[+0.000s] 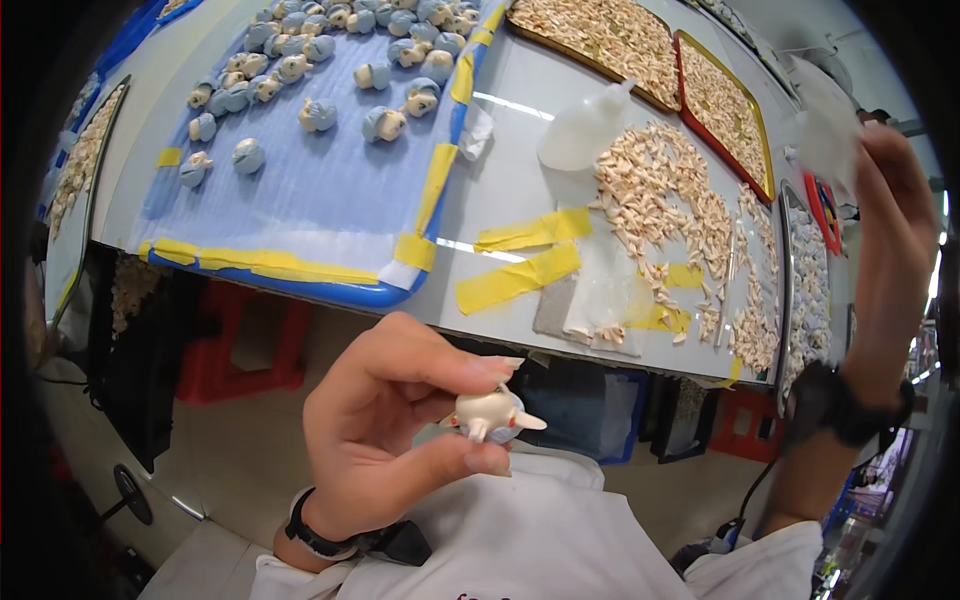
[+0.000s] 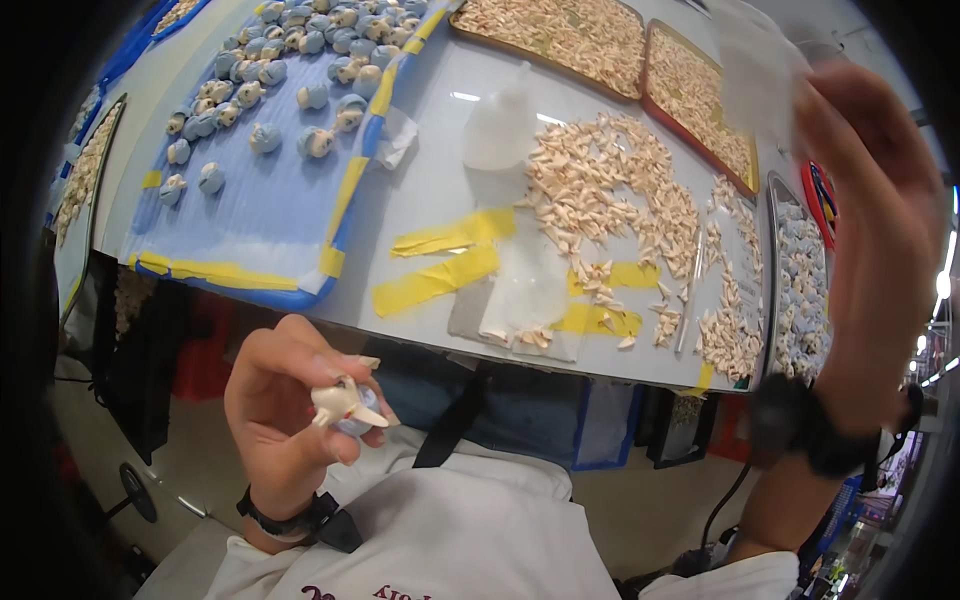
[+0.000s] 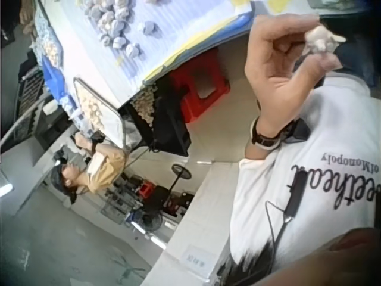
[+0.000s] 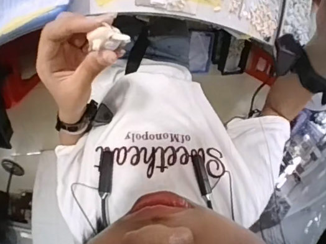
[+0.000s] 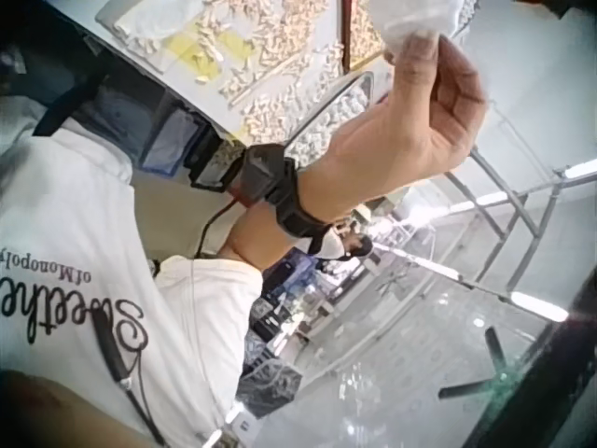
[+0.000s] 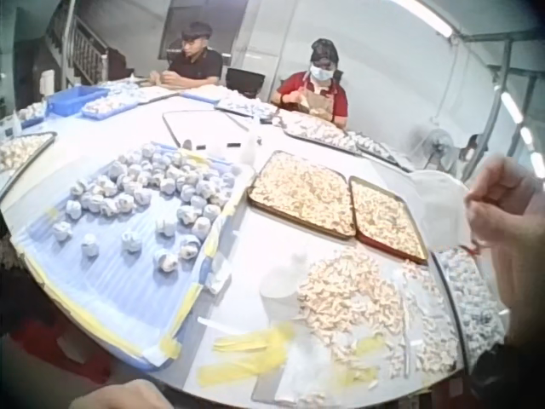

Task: The person assembles hair onto small doll heads by hand. They pick up individual hair strands from a tray, apply glue to the doll head, and insert the strands into the head one by one. The person repeats this process for multiple doll heads, placing finished units on a blue tray.

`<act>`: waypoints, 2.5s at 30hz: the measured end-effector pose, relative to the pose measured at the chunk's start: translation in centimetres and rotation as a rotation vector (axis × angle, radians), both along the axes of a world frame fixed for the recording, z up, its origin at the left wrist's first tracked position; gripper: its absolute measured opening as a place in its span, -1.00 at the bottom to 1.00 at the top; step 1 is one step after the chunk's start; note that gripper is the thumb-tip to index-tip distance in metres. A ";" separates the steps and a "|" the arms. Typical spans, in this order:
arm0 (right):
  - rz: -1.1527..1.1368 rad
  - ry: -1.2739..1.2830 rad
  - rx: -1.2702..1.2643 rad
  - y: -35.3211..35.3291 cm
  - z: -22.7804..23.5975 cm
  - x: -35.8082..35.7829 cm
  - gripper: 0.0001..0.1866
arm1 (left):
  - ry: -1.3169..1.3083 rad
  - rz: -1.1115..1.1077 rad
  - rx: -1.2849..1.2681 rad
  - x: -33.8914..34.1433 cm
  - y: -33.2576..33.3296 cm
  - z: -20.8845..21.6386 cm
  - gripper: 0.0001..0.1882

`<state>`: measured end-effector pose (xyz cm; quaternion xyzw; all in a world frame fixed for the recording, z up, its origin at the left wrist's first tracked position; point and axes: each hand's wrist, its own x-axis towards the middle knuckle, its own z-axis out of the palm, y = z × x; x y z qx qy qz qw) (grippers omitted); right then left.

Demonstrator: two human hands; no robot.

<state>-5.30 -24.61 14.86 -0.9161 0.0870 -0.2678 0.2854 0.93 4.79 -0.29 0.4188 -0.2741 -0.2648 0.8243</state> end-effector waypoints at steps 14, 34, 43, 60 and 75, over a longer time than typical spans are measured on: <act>0.299 -0.161 -0.420 14.1 -8.2 -4.6 -0.74 | -0.045 0.045 0.083 -3.1 -2.0 0.0 -0.65; 0.093 -0.013 0.025 14.4 -9.3 -6.6 -0.71 | -0.084 0.193 0.037 -3.1 -0.5 -0.6 -0.52; 0.231 -0.149 -0.153 16.1 -9.5 -4.8 -0.65 | -0.127 0.223 -0.047 -3.3 -0.8 -1.2 -0.51; 0.233 -0.177 0.002 16.7 -9.8 -4.8 -0.61 | -0.150 0.277 -0.105 -3.6 -1.4 -1.2 -0.59; 0.097 -0.148 0.190 16.4 -11.5 -5.7 -0.63 | -0.054 0.339 -0.007 -3.7 -1.6 -1.2 -0.59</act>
